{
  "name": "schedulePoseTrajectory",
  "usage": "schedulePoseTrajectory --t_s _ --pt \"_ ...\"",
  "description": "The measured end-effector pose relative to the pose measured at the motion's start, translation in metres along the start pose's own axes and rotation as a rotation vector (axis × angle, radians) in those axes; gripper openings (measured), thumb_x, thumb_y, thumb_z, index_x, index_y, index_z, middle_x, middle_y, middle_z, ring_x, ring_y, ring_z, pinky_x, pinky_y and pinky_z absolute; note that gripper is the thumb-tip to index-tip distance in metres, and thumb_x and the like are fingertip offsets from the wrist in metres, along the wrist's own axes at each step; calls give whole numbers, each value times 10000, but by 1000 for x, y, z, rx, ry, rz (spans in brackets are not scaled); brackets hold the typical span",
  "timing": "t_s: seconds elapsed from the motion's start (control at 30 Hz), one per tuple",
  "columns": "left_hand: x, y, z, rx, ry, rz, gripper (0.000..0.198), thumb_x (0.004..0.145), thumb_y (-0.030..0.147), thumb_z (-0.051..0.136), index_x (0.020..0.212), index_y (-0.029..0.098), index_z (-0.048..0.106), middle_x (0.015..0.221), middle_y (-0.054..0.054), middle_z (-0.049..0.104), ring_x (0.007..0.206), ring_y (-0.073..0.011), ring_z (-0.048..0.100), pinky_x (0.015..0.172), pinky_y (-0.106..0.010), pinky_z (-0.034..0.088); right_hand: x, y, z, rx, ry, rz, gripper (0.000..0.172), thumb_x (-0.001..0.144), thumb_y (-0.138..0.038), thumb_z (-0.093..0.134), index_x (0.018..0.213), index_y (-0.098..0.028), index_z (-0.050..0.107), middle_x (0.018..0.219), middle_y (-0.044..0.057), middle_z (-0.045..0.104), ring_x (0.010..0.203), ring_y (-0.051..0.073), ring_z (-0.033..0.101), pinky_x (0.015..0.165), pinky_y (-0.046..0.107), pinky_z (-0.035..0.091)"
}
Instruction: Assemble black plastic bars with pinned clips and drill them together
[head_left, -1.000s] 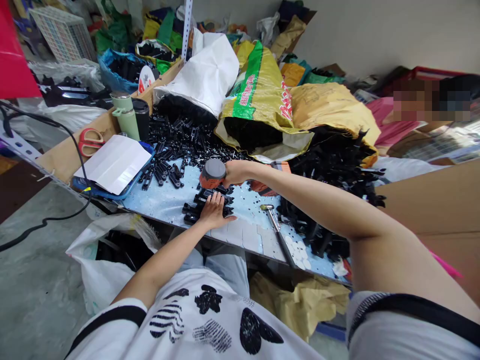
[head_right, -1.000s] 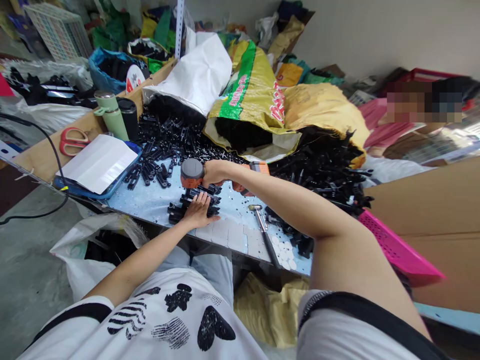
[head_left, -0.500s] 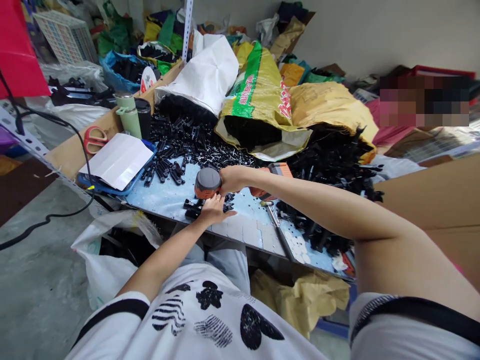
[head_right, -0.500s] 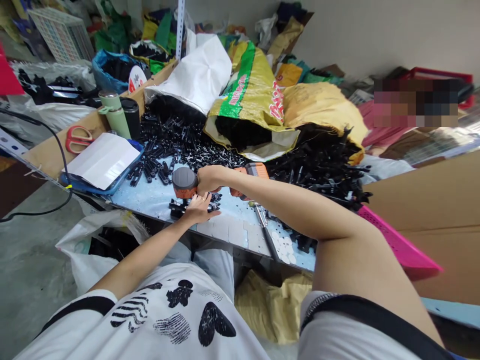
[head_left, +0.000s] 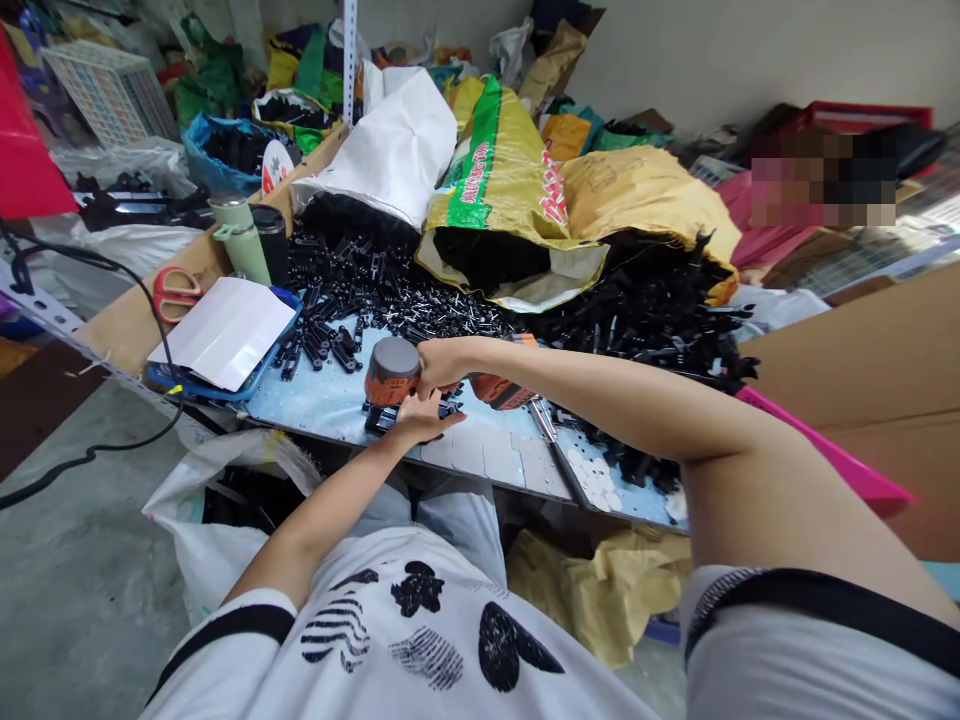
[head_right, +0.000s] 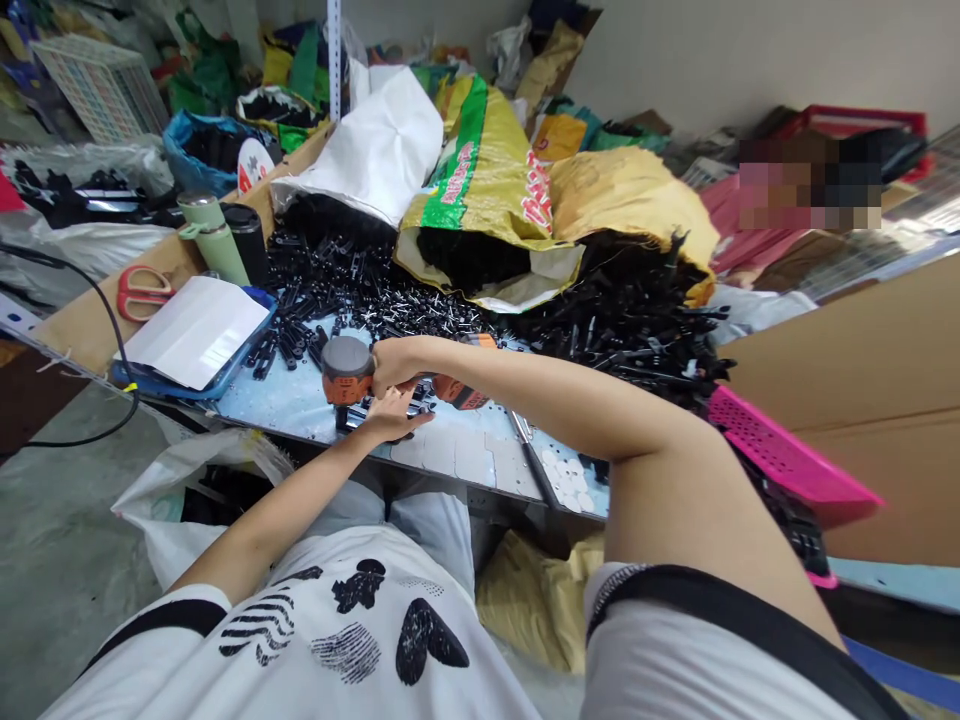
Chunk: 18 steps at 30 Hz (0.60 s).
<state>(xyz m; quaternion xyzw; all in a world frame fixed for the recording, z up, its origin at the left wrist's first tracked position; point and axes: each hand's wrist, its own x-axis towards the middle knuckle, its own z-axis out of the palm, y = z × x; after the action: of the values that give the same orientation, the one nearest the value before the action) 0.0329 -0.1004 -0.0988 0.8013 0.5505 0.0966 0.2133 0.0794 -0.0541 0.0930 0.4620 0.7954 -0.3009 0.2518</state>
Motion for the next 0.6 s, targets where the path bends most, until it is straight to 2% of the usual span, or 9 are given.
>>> schedulePoseTrajectory --t_s 0.1,0.17,0.3,0.43,0.5,0.6 --pt "-2 -7 -3 63 63 -45 1003 748 806 233 1448 88 198 1499 -174 252 1375 -355 205 1104 -434 195 -10 42 -15 115 57 6 241 631 -313 718 734 -115 628 524 -17 530 496 106 498 481 224 398" --pt "5 -12 -8 121 85 -11 1031 742 804 263 1432 38 234 1508 -194 213 1399 -358 118 1136 -449 104 -16 73 -30 206 132 61 272 642 -338 723 745 -108 620 507 -19 518 463 98 482 460 221 392" --pt "49 -21 -26 206 62 64 912 815 716 239 1416 32 288 1525 -178 166 1422 -302 38 1150 -457 -23 -16 124 -61 238 249 260 332 628 -364 743 788 -98 626 501 -15 527 441 101 481 453 228 391" --pt "95 -32 -36 225 -13 72 721 886 604 205 1454 161 233 1545 -85 131 1428 -251 50 1119 -548 -53 -6 154 -76 211 224 430 370 596 -396 762 767 -92 637 526 2 554 476 118 511 480 242 418" --pt "106 -38 -35 226 -61 41 689 891 590 209 1463 207 196 1548 -59 124 1427 -248 58 1096 -598 -48 -1 164 -78 219 192 461 382 598 -419 756 754 -91 636 529 7 555 482 124 515 479 247 423" --pt "109 -43 -28 221 -92 13 696 886 600 210 1470 222 162 1552 -47 91 1428 -257 35 1078 -638 2 5 178 -77 253 182 436 408 595 -446 751 769 -95 635 531 1 546 475 121 506 473 248 424"
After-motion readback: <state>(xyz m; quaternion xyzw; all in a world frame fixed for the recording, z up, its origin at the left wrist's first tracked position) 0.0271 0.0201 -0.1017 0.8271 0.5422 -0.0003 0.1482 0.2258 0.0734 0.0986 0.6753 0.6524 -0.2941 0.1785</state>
